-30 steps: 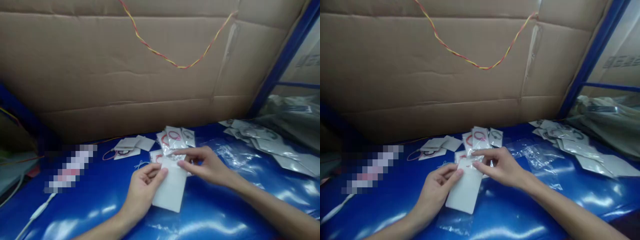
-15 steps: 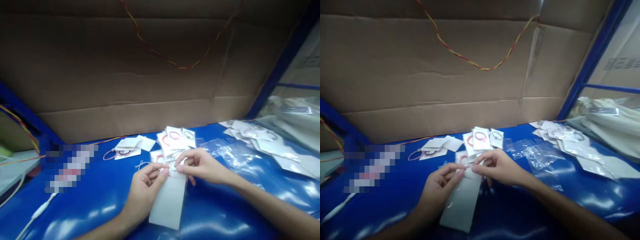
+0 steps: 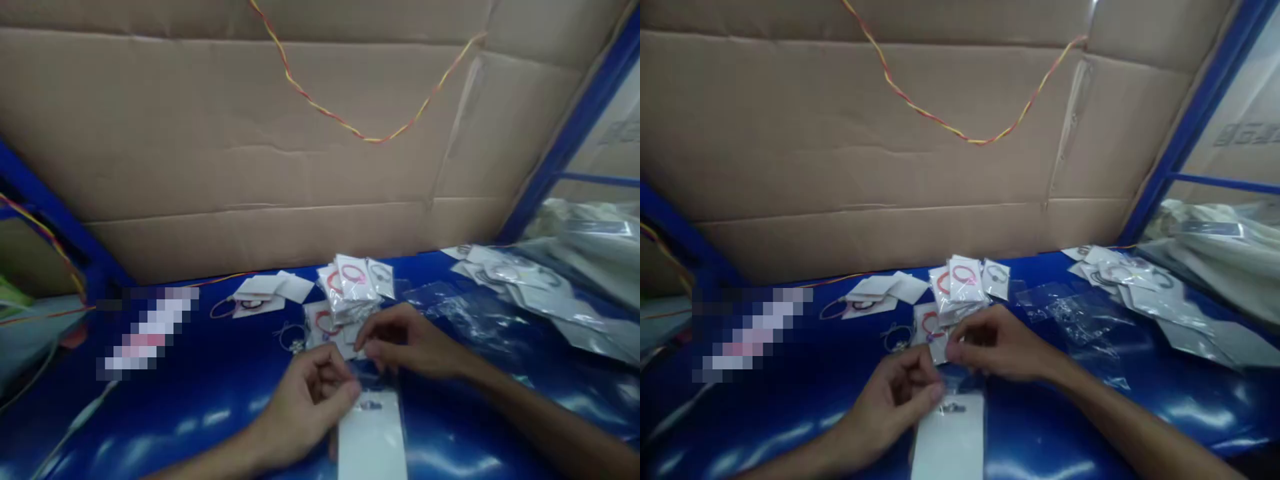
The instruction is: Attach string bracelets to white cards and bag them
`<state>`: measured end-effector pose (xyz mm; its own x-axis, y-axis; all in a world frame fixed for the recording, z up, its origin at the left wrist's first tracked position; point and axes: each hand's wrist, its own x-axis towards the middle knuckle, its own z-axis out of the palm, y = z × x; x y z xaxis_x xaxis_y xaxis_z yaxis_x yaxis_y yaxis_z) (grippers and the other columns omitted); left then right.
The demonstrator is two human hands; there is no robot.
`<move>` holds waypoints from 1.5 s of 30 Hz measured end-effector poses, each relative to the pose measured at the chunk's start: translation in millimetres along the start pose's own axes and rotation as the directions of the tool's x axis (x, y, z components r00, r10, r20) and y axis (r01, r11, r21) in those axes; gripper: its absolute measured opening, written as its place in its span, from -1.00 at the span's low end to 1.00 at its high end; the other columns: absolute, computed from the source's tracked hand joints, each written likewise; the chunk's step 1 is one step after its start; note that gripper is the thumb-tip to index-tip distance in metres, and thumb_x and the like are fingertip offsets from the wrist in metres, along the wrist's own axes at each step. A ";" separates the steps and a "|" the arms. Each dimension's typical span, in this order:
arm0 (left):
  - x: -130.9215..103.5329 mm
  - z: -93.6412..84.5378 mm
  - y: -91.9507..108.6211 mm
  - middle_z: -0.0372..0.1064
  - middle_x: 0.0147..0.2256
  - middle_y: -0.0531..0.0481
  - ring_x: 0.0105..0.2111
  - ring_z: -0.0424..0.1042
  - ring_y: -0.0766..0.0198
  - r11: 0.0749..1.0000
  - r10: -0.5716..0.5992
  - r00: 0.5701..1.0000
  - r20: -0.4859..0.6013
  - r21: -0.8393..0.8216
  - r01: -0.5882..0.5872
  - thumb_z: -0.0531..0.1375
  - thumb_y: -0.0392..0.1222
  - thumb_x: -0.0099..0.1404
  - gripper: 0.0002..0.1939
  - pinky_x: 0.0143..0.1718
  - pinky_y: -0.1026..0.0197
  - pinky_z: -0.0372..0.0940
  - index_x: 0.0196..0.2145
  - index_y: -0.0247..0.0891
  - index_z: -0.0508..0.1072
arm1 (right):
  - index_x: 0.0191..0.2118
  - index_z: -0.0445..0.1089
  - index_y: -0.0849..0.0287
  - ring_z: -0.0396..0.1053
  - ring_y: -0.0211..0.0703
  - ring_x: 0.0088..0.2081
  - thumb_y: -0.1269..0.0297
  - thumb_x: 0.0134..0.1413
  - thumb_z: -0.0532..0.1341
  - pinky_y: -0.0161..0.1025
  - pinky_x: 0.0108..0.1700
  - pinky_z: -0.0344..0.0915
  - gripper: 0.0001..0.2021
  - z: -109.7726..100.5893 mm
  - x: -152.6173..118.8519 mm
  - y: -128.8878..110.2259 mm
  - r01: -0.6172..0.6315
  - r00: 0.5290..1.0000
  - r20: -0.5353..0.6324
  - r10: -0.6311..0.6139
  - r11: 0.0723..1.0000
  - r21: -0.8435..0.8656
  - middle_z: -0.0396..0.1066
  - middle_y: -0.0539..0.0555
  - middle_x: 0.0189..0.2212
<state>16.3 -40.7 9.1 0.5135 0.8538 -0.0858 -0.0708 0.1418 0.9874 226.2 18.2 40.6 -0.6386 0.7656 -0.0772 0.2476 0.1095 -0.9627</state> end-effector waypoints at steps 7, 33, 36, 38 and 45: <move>-8.1 5.1 -2.6 0.41 -0.48 -0.06 -0.56 0.23 0.48 0.956 -0.220 0.960 0.172 0.234 0.177 0.34 -0.05 0.14 -0.66 -0.52 0.42 0.06 -0.40 -0.34 0.32 | -0.24 0.53 0.16 0.37 -0.45 -0.23 0.08 0.26 0.10 -0.46 -0.18 0.21 -0.68 18.1 12.2 -0.4 0.350 0.889 -0.023 -0.458 0.710 -0.611 0.48 0.01 -0.25; 5.2 -3.0 -3.8 0.32 -0.49 0.09 -0.73 0.25 0.48 1.000 0.011 0.997 -0.073 0.008 -0.011 0.26 0.14 0.27 -0.58 -0.73 0.44 0.14 -0.27 -0.28 0.26 | -0.05 0.52 0.08 0.42 -0.47 -0.31 0.28 0.17 0.19 -0.50 -0.23 0.29 -0.74 12.8 50.9 -30.3 0.451 0.730 -0.050 -0.682 0.535 -0.714 0.56 0.01 -0.20; 10.3 -4.4 -4.9 0.36 -0.52 0.09 -0.75 0.28 0.42 0.999 0.040 0.985 -0.168 -0.030 -0.045 0.24 0.16 0.29 -0.57 -0.78 0.45 0.12 -0.24 -0.25 0.22 | -0.09 0.55 0.12 0.34 -0.51 -0.40 0.20 0.19 0.19 -0.55 -0.45 0.17 -0.74 -0.2 32.3 -32.9 0.397 0.766 -0.315 -0.561 0.797 -0.456 0.53 0.06 -0.20; 12.4 -5.3 -4.8 0.37 -0.56 0.10 -0.76 0.27 0.41 0.998 0.034 0.978 -0.205 -0.039 -0.043 0.22 0.17 0.30 -0.57 -0.79 0.45 0.10 -0.20 -0.24 0.21 | -0.13 0.57 0.14 0.33 -0.49 -0.37 0.19 0.19 0.20 -0.57 -0.44 0.17 -0.74 -7.6 20.2 -32.4 0.401 0.738 -0.419 -0.529 0.843 -0.358 0.48 0.06 -0.29; 15.1 -7.9 -0.6 0.35 -0.59 0.14 -0.71 0.23 0.49 1.000 0.024 0.937 -0.349 -0.004 -0.027 0.27 0.13 0.27 -0.56 -0.72 0.50 0.09 -0.21 -0.27 0.23 | -0.10 0.55 0.25 0.26 -0.51 -0.62 0.08 0.07 0.31 -0.51 -0.55 0.22 -0.63 -23.3 -3.8 -26.4 0.317 0.909 -0.280 -0.308 0.948 -0.014 0.38 -0.02 -0.54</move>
<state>17.4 -24.0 6.1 0.1806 0.9781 -0.1031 -0.0886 0.1206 0.9887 239.1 27.2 72.4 -0.4529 0.8398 0.2994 0.0420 0.3555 -0.9337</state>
